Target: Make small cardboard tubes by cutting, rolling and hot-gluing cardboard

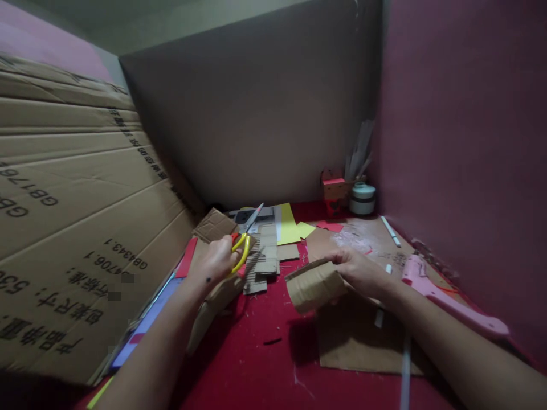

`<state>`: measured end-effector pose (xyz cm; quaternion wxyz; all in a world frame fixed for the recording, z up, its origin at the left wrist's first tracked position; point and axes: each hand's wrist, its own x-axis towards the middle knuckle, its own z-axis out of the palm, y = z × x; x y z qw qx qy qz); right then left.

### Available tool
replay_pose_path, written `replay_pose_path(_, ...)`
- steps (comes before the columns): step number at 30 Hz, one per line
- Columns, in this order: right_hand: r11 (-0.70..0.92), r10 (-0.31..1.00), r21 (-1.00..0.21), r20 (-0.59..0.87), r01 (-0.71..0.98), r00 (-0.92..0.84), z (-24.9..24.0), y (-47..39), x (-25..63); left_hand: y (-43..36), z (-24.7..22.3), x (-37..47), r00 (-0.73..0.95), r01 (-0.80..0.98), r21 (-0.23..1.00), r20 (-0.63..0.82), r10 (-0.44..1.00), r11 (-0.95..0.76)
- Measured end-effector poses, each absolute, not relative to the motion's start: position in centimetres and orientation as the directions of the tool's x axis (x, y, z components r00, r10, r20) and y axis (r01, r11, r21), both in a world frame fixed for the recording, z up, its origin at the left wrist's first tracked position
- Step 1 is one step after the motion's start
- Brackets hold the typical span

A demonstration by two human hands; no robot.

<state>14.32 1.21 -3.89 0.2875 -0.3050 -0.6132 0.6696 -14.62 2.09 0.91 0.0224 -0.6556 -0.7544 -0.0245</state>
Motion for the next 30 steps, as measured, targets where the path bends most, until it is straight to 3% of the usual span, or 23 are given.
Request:
replay_pose_path(4,-0.049,0.803,-0.998,-0.019,-0.034,-0.596,-4.1,1.3,14.1,2.5,-0.6,-14.6,-0.158,0.987,0.019,0.045,0.986,0.157)
replay_pose_path(9,0.116,0.842,-0.991,0.132,-0.064,-0.523,-4.3,1.5,14.0,2.6,-2.0,-13.7,-0.107,0.989,0.103,-0.001,0.994,0.106)
replay_pose_path(13,0.17,0.834,-0.982,0.186,-0.078,-0.519,-4.5,1.6,14.0,0.8,-0.2,-11.5,0.024,0.977,0.209,0.092,0.995,-0.043)
replay_pose_path(15,0.206,0.832,-0.976,0.214,-0.073,-0.512,-4.6,1.6,14.0,-0.4,0.9,-10.0,0.121,0.934,0.329,0.085,0.989,-0.142)
replay_pose_path(17,0.239,0.831,-0.969,0.238,-0.064,-0.503,-4.5,1.5,13.9,-1.4,1.5,-8.4,0.294,0.681,0.705,-0.013,0.956,-0.2)
replay_pose_path(19,0.265,0.836,-0.963,0.257,-0.052,-0.485,-4.5,1.5,13.8,-2.1,1.3,-7.0,0.37,0.485,0.862,-0.051,0.928,-0.146)
replay_pose_path(24,0.341,0.87,-0.94,0.314,0.003,-0.381,-5.1,1.5,13.6,-1.9,-0.9,-6.3,0.264,0.189,0.981,-0.102,0.959,0.052)
replay_pose_path(30,0.592,0.796,-0.8,0.562,0.095,-0.226,-5.8,1.8,13.6,-1.1,-2.7,-7.3,0.031,-0.105,0.993,-0.043,0.999,0.046)
